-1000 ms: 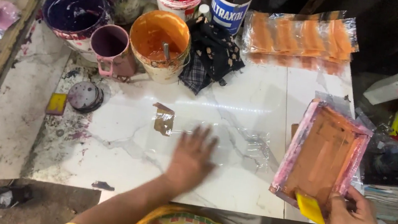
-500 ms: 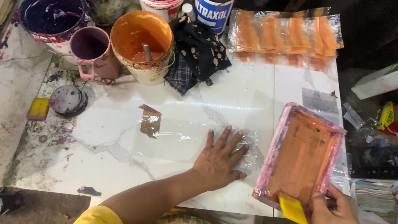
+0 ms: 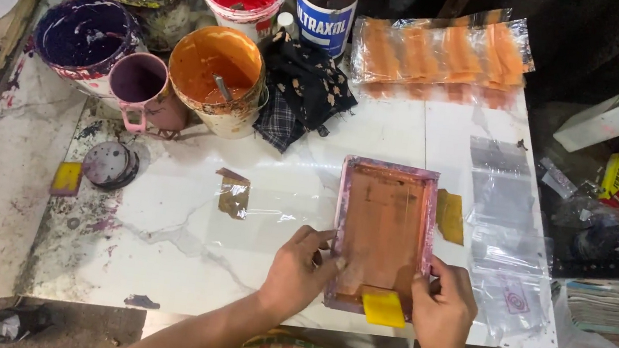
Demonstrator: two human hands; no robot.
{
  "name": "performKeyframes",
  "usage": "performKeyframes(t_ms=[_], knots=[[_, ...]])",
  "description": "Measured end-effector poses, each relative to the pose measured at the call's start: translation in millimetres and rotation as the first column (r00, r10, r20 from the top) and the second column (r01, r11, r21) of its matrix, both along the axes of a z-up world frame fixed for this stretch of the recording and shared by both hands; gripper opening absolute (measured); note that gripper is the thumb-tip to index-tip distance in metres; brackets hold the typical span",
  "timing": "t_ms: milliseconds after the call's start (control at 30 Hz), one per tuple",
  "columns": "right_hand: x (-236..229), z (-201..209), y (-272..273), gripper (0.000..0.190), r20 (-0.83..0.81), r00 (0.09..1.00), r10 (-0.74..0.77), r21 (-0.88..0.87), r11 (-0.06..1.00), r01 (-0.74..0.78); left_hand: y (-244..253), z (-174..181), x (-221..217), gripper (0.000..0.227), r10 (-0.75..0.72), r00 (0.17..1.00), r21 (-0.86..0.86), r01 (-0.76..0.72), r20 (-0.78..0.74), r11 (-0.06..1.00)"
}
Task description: The person wipes a white surface with a cloth, places a plastic sheet on the table, and then stirs orange paint in a bucket with a stick. They also handle a pink mug and a rectangular tray during the process.
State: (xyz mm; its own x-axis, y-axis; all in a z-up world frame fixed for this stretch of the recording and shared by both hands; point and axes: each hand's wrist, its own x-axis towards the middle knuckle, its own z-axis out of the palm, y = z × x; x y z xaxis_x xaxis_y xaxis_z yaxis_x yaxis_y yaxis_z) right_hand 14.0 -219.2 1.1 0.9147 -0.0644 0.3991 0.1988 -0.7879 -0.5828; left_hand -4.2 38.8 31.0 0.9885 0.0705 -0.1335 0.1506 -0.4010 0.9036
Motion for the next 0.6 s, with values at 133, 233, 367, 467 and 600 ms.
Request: performKeyframes(t_ms=[133,233,367,467,600], knots=[[5.4,2.6,7.7,0.033,0.045,0.998,0.047,-0.010,0.999,-0.047,0.7,-18.5,1.9,0.055,0.117,0.990,-0.114,-0.125,-0.078,0.986],[4.7,4.5,12.6,0.034,0.055,0.997,0.063,-0.022,0.998,-0.062,4.2,-18.6,2.8,0.052,0.142,0.980,-0.113,-0.159,-0.142,0.981],[-0.3,10.5,24.7,0.032,0.033,0.992,0.125,0.120,0.985,-0.128,15.6,-22.0,-1.2,0.048,0.156,0.986,-0.097,-0.161,-0.053,0.982],[-6.6,2.0,26.2,0.033,-0.069,0.987,0.144,0.285,0.951,-0.119,22.9,-23.8,-3.4,0.038,0.192,0.975,-0.086,-0.202,-0.114,0.976],[-9.4,-9.6,14.1,0.036,-0.073,0.977,0.202,0.324,0.931,-0.168,20.2,-22.4,-6.8,0.045,0.142,0.984,-0.068,-0.150,-0.105,0.986]])
